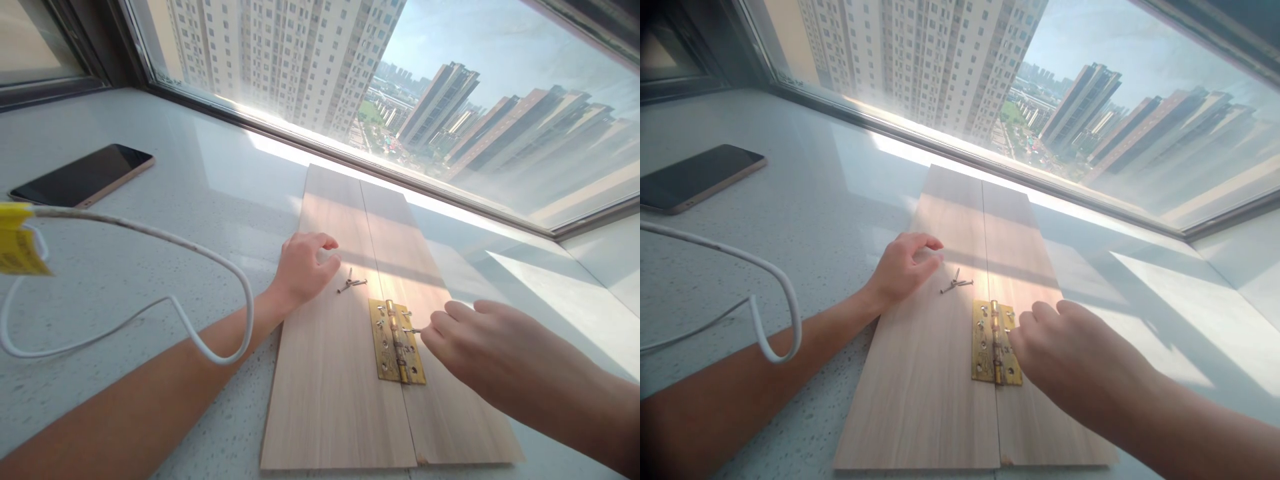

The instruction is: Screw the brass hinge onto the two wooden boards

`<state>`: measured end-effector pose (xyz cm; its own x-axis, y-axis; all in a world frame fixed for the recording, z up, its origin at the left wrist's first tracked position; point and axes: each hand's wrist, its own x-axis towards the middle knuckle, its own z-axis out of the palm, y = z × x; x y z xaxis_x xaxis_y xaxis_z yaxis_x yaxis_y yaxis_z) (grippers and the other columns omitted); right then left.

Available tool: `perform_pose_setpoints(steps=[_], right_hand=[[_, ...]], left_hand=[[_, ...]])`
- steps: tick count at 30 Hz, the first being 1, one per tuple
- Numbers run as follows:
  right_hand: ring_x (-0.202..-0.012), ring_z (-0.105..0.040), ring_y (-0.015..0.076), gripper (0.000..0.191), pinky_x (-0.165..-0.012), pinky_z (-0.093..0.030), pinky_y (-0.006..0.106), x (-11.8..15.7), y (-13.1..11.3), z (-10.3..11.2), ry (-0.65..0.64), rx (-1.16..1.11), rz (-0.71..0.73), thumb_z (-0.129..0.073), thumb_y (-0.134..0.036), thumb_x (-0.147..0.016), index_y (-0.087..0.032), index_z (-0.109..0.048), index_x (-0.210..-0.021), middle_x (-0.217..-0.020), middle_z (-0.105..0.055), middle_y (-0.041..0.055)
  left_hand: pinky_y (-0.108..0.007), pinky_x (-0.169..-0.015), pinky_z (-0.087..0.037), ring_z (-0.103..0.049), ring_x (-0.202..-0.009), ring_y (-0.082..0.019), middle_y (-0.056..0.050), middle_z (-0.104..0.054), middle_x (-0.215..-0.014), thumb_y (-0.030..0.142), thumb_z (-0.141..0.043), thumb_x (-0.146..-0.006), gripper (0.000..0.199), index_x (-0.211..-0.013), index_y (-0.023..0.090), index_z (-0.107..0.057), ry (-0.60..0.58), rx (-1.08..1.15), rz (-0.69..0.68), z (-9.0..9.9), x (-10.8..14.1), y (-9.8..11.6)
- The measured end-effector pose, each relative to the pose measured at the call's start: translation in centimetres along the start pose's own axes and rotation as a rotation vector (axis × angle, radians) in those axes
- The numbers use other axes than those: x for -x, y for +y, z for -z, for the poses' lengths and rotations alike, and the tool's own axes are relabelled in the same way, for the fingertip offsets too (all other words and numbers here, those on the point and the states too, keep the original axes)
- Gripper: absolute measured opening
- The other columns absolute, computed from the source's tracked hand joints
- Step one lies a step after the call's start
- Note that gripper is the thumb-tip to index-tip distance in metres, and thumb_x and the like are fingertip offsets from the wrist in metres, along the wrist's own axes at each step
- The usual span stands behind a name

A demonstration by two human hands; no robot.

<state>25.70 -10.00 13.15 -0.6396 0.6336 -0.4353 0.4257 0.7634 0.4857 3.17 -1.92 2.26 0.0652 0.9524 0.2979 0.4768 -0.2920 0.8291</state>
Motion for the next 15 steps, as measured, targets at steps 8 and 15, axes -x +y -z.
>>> perform_pose_setpoints(steps=[8, 15], right_hand=[[-0.051, -0.052, 0.0198, 0.024, -0.043, -0.017, 0.032, -2.4, -2.0, 1.9, -0.295, 0.022, -0.047, -0.055, 0.001, -0.07, -0.019, -0.069, -0.07, -0.062, -0.061, 0.0055], [-0.052, -0.053, 0.0177, 0.023, -0.045, -0.022, 0.029, -3.7, 0.6, 2.9, -0.412, -0.262, -0.388, -0.053, -0.002, -0.072, -0.02, -0.062, -0.063, -0.061, -0.061, 0.0036]], left_hand=[[-0.041, -0.094, -0.045, -0.061, -0.099, -0.023, -0.002, -0.073, -0.094, 0.021, -0.056, -0.077, 0.016, -0.087, 0.021, -0.069, 0.004, -0.018, 0.01, 0.0, 0.1, 0.0], [-0.041, -0.093, -0.046, -0.061, -0.099, -0.024, -0.002, -0.073, -0.092, 0.022, -0.055, -0.077, 0.015, -0.084, 0.022, -0.069, -0.005, -0.028, 0.003, 0.0, 0.0, 0.0]])
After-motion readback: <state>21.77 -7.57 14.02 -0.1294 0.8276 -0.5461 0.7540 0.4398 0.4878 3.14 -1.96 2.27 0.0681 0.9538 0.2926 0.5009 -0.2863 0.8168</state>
